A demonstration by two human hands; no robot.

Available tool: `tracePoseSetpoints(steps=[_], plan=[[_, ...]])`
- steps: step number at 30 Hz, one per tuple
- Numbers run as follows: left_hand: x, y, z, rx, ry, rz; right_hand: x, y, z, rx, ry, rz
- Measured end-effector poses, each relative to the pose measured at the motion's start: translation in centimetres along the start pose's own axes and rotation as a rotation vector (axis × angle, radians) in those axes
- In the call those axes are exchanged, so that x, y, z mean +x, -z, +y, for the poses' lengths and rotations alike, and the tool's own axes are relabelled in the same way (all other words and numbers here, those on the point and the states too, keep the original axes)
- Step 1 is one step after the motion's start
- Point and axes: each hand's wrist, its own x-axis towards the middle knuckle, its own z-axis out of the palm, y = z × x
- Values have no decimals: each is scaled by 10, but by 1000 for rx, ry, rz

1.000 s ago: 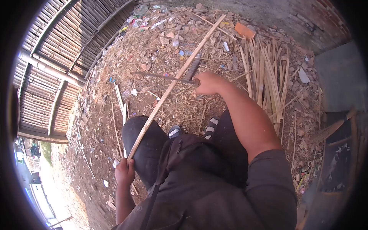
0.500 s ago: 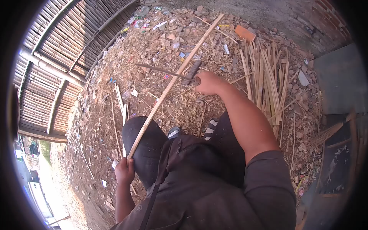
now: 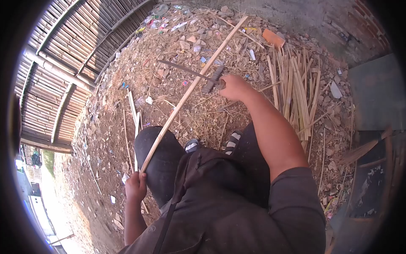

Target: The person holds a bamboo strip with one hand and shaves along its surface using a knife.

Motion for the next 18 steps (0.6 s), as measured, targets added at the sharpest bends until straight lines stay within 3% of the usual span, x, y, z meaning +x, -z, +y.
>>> tracePoseSetpoints(steps=[1, 4, 7, 10, 11, 14, 18], plan=[[-1, 0, 0, 12, 4, 0, 0, -1, 4, -4, 26, 85], [1, 3, 0, 40, 9, -17, -5, -7, -10, -77, -6, -11], [1, 4, 0, 21, -4, -47, -31, -7, -44, -212, 155, -106], [8, 0, -7, -58, -35, -74, -25, 0, -37, -195, 275, -259], [8, -2, -11, -87, -43, -82, -15, -4, -15, 54, 210, -341], [8, -3, -7, -85, 4, -89, -4, 7, -6, -3, 64, -254], [7, 6, 0, -63, 2, -81, -21, -4, -29, -72, 105, -158]])
